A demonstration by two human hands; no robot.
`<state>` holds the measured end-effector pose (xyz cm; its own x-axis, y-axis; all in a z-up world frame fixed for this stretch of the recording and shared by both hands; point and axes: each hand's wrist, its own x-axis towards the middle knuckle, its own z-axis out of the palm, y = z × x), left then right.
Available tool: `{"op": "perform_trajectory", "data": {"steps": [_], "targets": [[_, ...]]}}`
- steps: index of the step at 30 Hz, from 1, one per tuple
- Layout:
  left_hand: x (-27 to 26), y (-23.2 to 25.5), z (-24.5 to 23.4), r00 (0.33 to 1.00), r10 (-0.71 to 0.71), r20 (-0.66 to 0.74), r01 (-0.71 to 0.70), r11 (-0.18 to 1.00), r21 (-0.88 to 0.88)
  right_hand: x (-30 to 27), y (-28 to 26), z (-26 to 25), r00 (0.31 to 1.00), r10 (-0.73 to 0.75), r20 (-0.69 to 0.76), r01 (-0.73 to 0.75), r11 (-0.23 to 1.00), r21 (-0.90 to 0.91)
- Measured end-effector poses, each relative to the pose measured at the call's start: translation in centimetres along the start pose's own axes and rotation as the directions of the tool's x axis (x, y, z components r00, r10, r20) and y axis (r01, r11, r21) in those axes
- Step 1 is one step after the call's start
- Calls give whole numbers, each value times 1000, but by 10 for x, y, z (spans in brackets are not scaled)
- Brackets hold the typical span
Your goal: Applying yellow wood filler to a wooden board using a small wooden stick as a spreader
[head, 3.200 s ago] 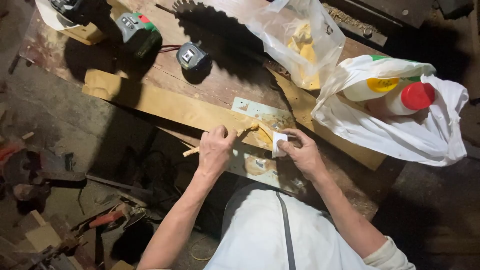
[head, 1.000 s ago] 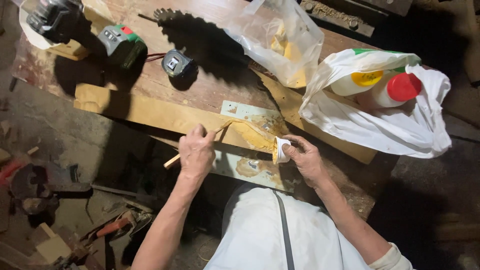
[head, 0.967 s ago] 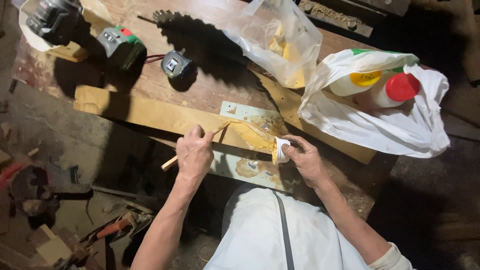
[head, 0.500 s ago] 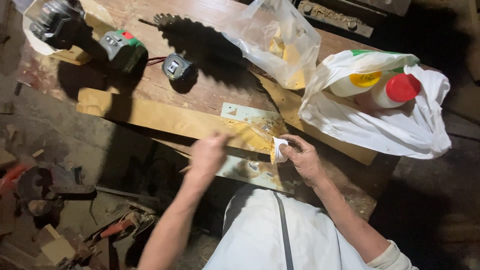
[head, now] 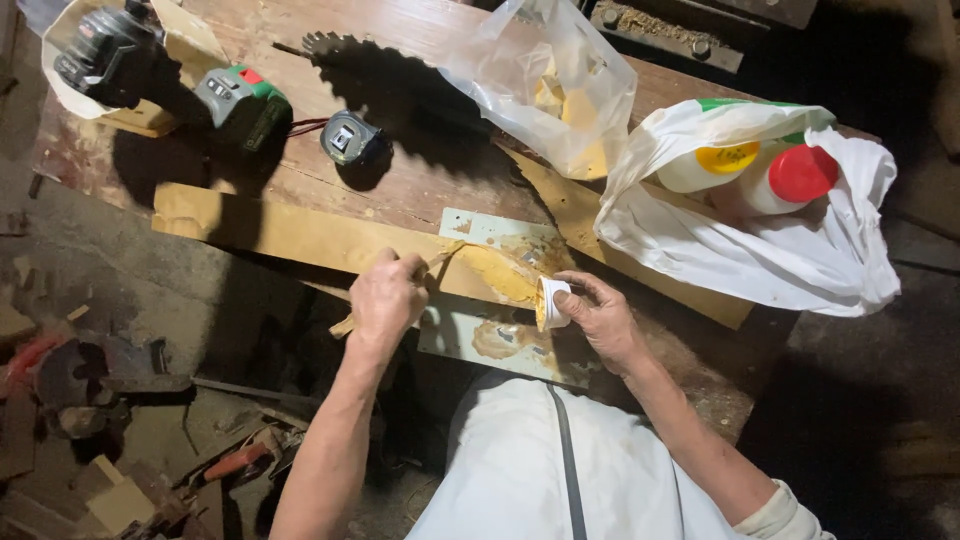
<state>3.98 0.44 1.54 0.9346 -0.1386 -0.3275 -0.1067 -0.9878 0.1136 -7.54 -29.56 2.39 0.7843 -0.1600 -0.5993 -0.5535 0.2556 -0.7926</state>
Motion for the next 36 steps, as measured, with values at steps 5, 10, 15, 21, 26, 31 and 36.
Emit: {"op": "perform_trajectory", "data": {"steps": [5,10,15,21,26,31,36], "targets": [[1,-12,-14,995,-55,85,50,997,60,2,3,-6,999,-24,-23,24,1000,-3],[-7,2,-9,995,14,-103,-5,996,89,5,5,-2,999,-33,1,33,999,-7],[-30,-5,-21,801,463,-381,-345,875,339,-2,-5,-4,999,-30,-26,29,999,-19],[-17,22,25,744,521,-419,-406,850,335,2,3,-5,999,-35,-26,34,998,-48],[-46,60,32,729,532,-431,-408,843,352,2,12,-14,999,-41,-35,40,999,-23],[-60,80,36,722,531,-442,-444,847,293,0,15,-15,998,-45,-33,44,999,-26],[-83,84,37,711,513,-481,-493,852,180,-2,14,-18,998,-36,-44,35,999,-26]]}}
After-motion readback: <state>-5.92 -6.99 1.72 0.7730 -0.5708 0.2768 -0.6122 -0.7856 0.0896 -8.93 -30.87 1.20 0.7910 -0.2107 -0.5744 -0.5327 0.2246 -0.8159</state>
